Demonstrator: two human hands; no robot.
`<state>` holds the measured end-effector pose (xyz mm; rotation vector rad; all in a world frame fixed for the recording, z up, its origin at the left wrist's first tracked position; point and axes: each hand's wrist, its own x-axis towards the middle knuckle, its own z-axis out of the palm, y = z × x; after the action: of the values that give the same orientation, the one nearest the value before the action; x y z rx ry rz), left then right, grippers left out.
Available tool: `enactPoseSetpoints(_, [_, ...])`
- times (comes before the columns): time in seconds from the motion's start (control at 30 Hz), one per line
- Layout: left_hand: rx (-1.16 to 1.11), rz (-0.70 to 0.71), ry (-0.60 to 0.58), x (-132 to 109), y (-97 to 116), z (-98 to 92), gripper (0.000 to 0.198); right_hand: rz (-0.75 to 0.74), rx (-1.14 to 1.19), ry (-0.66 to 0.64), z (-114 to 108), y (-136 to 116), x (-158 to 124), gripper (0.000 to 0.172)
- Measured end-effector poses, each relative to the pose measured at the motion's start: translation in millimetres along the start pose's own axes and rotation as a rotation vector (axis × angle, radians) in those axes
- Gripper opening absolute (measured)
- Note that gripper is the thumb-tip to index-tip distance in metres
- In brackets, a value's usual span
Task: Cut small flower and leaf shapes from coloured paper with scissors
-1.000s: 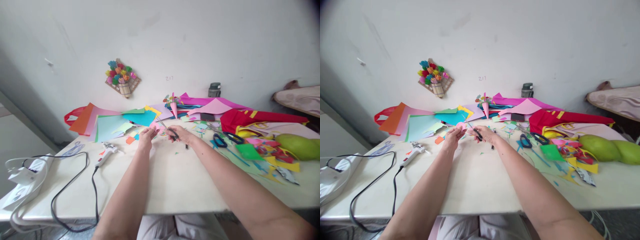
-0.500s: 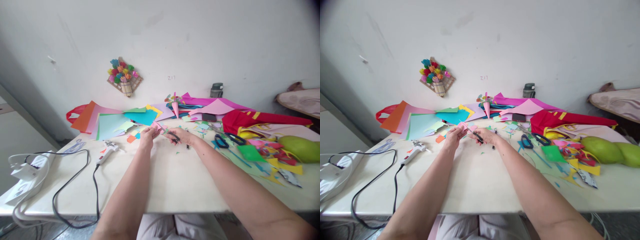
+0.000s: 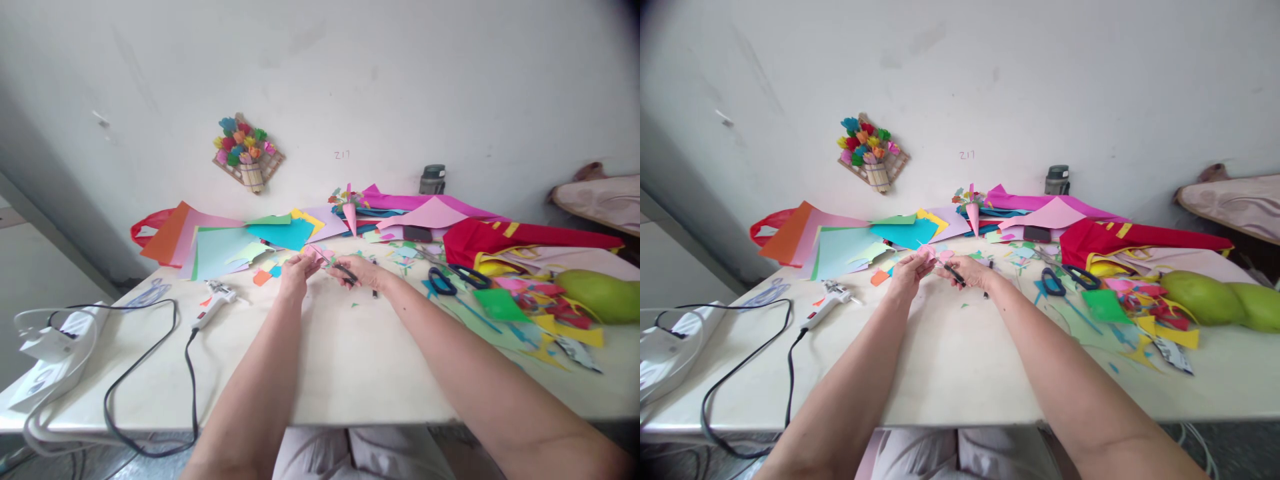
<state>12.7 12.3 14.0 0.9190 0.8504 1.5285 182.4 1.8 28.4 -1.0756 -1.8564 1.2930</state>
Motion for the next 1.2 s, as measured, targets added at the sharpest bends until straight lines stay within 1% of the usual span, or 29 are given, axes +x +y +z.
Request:
enactPoseSetpoints(0.23, [-0.001, 0.003, -0.005, 0.8, -1.7, -0.9, 0.033, 0.026, 0.056, 0.022, 3.7, -8.8, -3.9, 0.031])
enactPoseSetpoints(0.5, [-0.004, 0.01, -0.015, 2.8, -2.9, -3.4, 0.033, 0.041, 0.077, 0.038, 5.8, -13.0, -5.6, 0.03])
enactPoseSetpoints(0.67, [-0.013, 0.009, -0.018, 3.0, -2.5, -2.9, 0.033, 0.018, 0.069, 0.029, 5.1, -10.9, -5.1, 0.027])
enactPoseSetpoints(0.87, [-0.039, 0.01, -0.023, 3.4, -2.6, -2.6, 0.033, 0.016, 0.083, 0.034, 5.6, -6.9, -3.1, 0.029])
enactPoseSetpoints(1.2, [-0.097, 0.001, 0.065, 1.6, -3.2, 4.1, 0.03, -0.007, 0.095, 0.056, 8.0, 1.6, 2.7, 0.029])
